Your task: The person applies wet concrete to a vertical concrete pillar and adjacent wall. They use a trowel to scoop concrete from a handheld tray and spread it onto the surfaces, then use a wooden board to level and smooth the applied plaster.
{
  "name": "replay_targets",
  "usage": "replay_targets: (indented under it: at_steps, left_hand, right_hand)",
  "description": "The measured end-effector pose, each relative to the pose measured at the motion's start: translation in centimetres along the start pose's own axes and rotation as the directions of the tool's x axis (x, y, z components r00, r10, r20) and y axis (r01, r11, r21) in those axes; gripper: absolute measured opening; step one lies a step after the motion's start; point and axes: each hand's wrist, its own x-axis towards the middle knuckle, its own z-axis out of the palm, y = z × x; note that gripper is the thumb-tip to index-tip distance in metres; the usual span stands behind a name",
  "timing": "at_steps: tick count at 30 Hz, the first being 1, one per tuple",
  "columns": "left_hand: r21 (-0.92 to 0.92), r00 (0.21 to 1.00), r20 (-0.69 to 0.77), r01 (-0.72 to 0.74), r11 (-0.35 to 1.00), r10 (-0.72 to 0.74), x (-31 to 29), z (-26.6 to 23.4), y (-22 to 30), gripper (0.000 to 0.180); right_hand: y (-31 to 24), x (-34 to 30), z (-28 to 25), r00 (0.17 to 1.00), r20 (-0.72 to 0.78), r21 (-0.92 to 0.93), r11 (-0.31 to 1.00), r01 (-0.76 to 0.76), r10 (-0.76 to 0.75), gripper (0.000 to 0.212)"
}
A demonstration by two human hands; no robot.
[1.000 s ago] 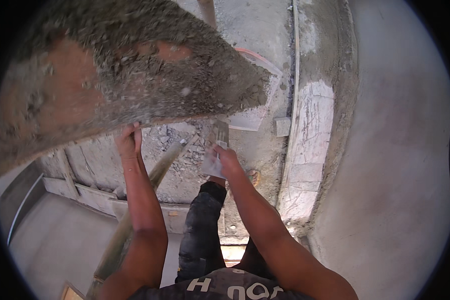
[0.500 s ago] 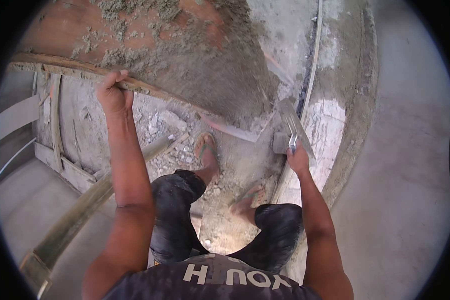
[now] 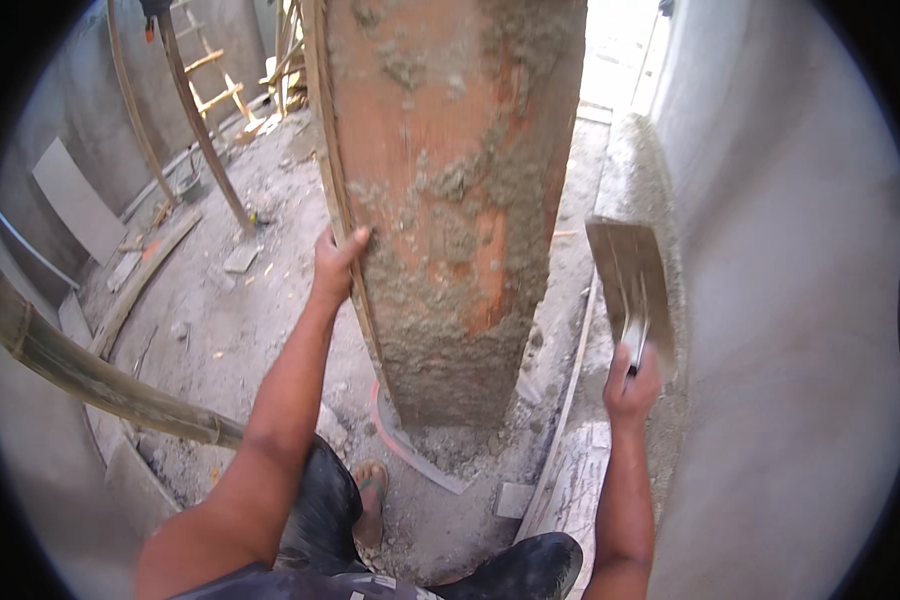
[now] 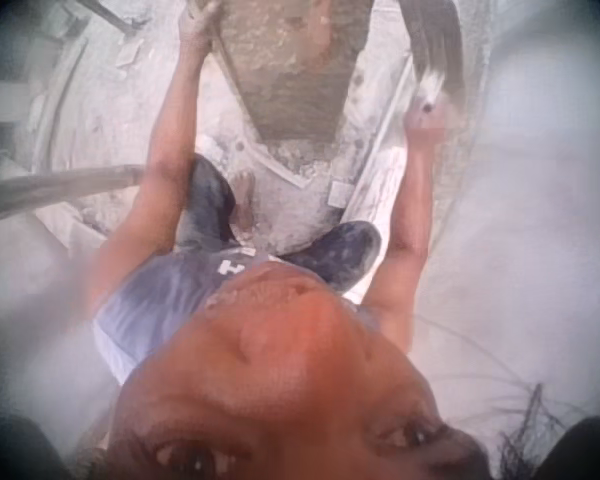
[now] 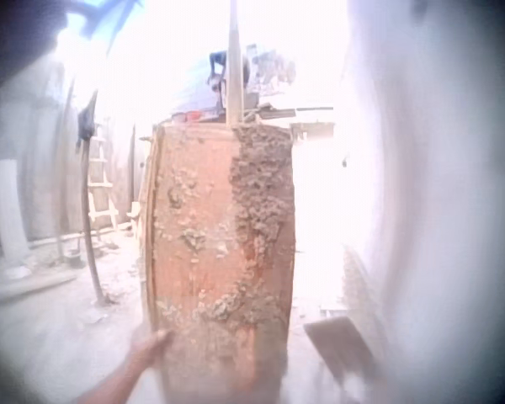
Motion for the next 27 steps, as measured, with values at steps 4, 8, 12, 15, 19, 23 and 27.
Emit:
replay_targets:
  at_steps: [4, 8, 12, 15, 19, 23, 27]
  left_hand:
    - [-0.114, 0.998, 0.059, 0.024, 0.993, -0.018, 0.0, -0.5, 1.3, 0.062]
    - [-0.132, 0.998, 0.06, 0.021, 0.991, -0.013, 0.1, -0.9, 1.3, 0.065]
    - [-0.234, 0.996, 0.078, 0.054, 0.971, -0.036, -0.5, -0.2, 3.3, 0.063]
    - [-0.248, 0.995, 0.086, 0.066, 0.967, -0.045, -0.7, -0.5, 3.6, 0.063]
    - [-0.229, 0.992, 0.105, 0.096, 0.969, -0.073, 0.0, -1.3, 1.7, 0.065]
    - [-0.219, 0.99, 0.118, 0.104, 0.97, -0.079, 0.2, -1.2, 1.5, 0.066]
    - [-0.19, 0.997, 0.07, 0.058, 0.98, -0.045, 0.0, -1.8, 1.0, 0.066]
  right_hand:
    - [-8.0, 17.6, -2.7, 0.951, -0.078, -0.118, 0.95, 0.291, -0.301, 0.023]
    - [-15.6, 32.5, -3.0, 0.89, -0.172, -0.396, 0.856, 0.331, -0.423, 0.035]
    - [-20.8, 38.8, -1.6, 0.938, -0.216, -0.434, 0.888, 0.155, -0.27, 0.05]
    - [-20.3, 39.6, 0.5, 0.946, -0.228, -0.393, 0.91, 0.128, -0.232, 0.051]
    - [-18.4, 39.7, 2.2, 0.939, 0.017, -0.281, 0.9, 0.333, -0.342, 0.05]
    - [-13.7, 32.9, 7.5, 0.913, 0.081, -0.312, 0.86, 0.405, -0.4, 0.042]
    - [-13.8, 27.1, 10.0, 0.917, 0.106, -0.333, 0.856, 0.397, -0.384, 0.041]
